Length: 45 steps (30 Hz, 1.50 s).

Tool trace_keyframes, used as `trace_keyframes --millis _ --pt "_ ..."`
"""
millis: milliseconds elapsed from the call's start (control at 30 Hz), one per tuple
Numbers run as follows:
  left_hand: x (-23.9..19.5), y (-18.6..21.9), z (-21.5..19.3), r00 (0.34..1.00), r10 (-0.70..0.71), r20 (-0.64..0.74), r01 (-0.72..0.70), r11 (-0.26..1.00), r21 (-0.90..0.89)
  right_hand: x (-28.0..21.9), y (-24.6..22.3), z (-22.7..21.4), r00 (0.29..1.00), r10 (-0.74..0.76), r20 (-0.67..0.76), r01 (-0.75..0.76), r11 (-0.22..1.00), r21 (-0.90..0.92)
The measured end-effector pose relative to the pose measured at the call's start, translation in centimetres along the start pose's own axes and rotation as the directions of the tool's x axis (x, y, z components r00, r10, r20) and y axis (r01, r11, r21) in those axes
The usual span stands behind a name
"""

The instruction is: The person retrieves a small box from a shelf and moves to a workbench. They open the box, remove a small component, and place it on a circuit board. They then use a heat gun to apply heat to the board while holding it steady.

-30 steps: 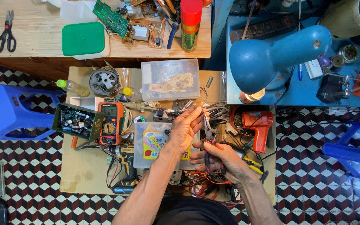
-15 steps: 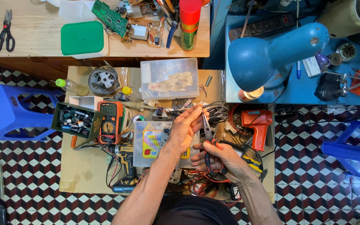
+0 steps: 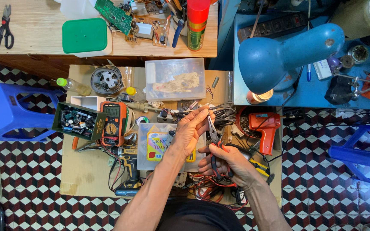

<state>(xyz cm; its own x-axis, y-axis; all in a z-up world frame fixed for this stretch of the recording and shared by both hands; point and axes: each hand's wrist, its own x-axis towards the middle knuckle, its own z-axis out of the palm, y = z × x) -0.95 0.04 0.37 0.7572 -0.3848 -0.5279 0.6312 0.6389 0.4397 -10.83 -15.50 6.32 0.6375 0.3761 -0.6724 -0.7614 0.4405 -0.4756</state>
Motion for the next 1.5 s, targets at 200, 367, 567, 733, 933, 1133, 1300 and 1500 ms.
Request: trace_keyframes --millis 200,367,567,733,933,1133,1300,1500 --pt "0.0 0.0 0.0 1.0 -0.005 -0.003 0.005 1.0 0.008 0.1 0.3 -0.3 1.0 0.001 0.012 -0.001 0.999 0.037" --pt "-0.1 0.1 0.1 1.0 -0.011 -0.01 0.011 1.0 0.023 0.0 0.3 -0.4 0.999 -0.021 0.03 0.019 0.998 0.055" --pt "-0.3 0.2 -0.1 1.0 -0.012 0.001 0.012 1.0 0.024 -0.1 0.4 -0.5 0.998 -0.035 0.049 0.028 0.991 0.134" --pt "-0.4 0.2 -0.3 1.0 -0.019 0.016 0.019 0.999 0.027 -0.3 0.3 -0.8 0.99 -0.051 0.132 0.024 0.98 0.198" --pt "-0.4 0.2 -0.3 1.0 -0.016 0.019 0.015 0.999 0.045 -0.5 0.2 -0.5 0.992 -0.046 0.115 0.028 0.988 0.149" --pt "-0.4 0.2 -0.5 0.999 -0.005 0.037 0.003 0.999 0.044 -0.6 0.3 0.1 0.998 0.001 0.057 -0.006 0.996 0.086" --pt "-0.4 0.2 -0.5 0.999 -0.007 0.033 0.007 1.0 0.008 -0.5 0.2 0.0 0.998 -0.011 0.059 0.006 0.996 0.085" --pt "-0.5 0.4 -0.5 1.0 -0.008 0.023 0.008 1.0 0.021 -0.4 0.2 -0.2 0.999 -0.008 0.054 0.004 0.997 0.071"
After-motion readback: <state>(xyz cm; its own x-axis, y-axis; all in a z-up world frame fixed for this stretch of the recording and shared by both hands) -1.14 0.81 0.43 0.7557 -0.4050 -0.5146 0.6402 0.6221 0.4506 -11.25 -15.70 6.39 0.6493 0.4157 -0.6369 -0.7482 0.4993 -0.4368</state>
